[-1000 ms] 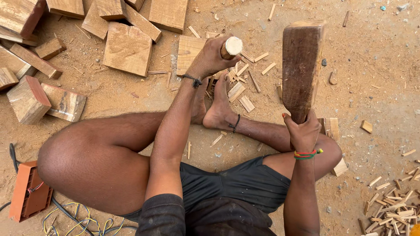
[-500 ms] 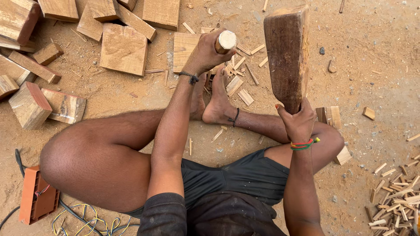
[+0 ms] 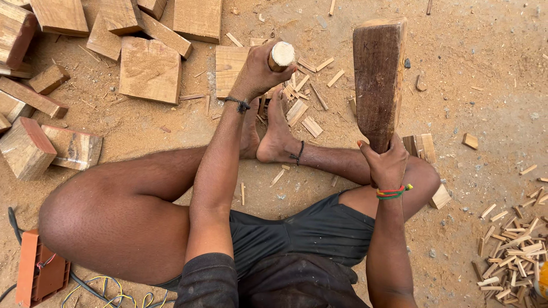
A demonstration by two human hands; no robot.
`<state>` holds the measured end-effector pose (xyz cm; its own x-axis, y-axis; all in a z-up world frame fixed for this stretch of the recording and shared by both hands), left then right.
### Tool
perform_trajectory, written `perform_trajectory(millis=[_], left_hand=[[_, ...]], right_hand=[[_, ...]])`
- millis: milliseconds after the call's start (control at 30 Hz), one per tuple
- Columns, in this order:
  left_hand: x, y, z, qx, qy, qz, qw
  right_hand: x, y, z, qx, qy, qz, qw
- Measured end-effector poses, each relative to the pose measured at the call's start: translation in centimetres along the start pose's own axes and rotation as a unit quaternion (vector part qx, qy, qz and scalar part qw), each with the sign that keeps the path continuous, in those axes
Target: The person sits on the ground and uses a wooden mallet to strike a chisel held against a small piece of wood. They repeatedly chip away at the wood, creating shavings, and occasionally adjust the position of the wood or clear debris from the work area.
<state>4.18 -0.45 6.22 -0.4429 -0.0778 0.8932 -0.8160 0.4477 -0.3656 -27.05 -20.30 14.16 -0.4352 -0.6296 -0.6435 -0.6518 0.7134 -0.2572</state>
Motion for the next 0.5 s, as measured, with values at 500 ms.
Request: perform_trajectory(millis=[500], left_hand=[[-1.0, -0.2, 2.1, -0.124, -0.001, -0.011, 0.992]], right_hand=[[0.3, -0.1, 1.5, -0.009, 0.022, -0.033, 0.999]])
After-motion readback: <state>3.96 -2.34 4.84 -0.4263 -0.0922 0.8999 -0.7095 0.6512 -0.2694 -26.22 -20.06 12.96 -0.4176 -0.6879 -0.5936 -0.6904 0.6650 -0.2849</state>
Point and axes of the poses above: each hand's wrist, its own y-axis away from the middle knuckle, its own z-axis out of the palm, x = y × z, the point moved 3 cm from there along -y, towards the middle knuckle, and after that the axes turned 13 degrees about x, right-handed, at the moved point
